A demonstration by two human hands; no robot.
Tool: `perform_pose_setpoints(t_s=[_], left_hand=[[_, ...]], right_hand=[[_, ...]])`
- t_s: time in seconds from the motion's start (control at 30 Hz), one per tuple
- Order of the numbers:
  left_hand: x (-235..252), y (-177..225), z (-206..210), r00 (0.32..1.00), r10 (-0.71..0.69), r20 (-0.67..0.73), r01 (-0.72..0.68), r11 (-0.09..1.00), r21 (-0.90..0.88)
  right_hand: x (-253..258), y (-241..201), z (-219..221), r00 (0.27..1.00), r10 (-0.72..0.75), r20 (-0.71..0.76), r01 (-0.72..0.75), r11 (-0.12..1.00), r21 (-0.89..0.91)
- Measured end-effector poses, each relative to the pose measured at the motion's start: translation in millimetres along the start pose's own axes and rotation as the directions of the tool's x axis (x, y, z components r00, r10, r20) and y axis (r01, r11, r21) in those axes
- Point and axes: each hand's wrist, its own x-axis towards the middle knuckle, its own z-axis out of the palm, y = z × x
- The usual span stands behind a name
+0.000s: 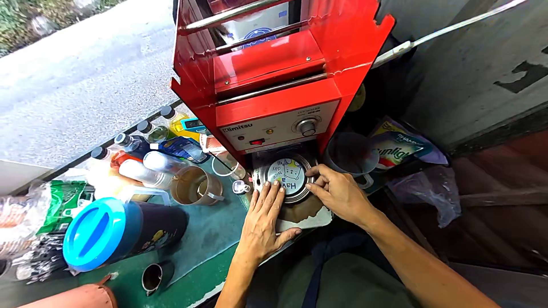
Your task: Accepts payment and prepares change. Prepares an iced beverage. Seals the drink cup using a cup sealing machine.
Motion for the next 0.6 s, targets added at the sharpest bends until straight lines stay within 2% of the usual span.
perform_pose_setpoints(t_s=[0.13, 0.27, 0.33, 0.37, 0.47, 0.53, 0.6], left_hand=[[-11.2, -5.6, -4.1, 0.998, 0.01, -0.057, -0.009, 1.0, 0.012], [-24.7, -6.5, -9.8, 0.994, -0.007, -0.111, 0.011, 1.0, 0.028], [-27.1, -5.4, -9.6, 0.989, -0.005, -0.148, 0.014, 0.998, 0.057], [-27.7, -4.3, -8.7, 0.987, 0.0, -0.158, 0.011, 0.998, 0.07], [-26.8, -1.7, -4.9, 0.98, -0.003, -0.198, 0.021, 0.996, 0.086], [-21.3, -3.2, -6.4, 0.98, -0.009, -0.2, 0.026, 0.996, 0.083], [-10.9, -8.0, -7.9, 0.981, -0.001, -0.196, 0.021, 0.995, 0.101]], right_hand=[[0.3, 0.9, -3.4, 1.0, -0.008, 0.027, 0.009, 0.999, -0.042], [2.7, 8.1, -6.8, 0.995, -0.088, 0.038, 0.09, 0.993, -0.079], [5.1, 8.9, -13.2, 0.988, -0.153, -0.029, 0.15, 0.985, -0.088], [6.6, 7.1, -17.9, 0.974, -0.199, -0.106, 0.189, 0.977, -0.093], [10.4, -17.7, -51.2, 0.857, -0.356, -0.372, 0.351, 0.933, -0.085], [12.7, -46.7, -89.4, 0.718, -0.47, -0.513, 0.5, 0.861, -0.09], [23.1, -75.7, -132.8, 0.549, -0.551, -0.628, 0.594, 0.786, -0.17]])
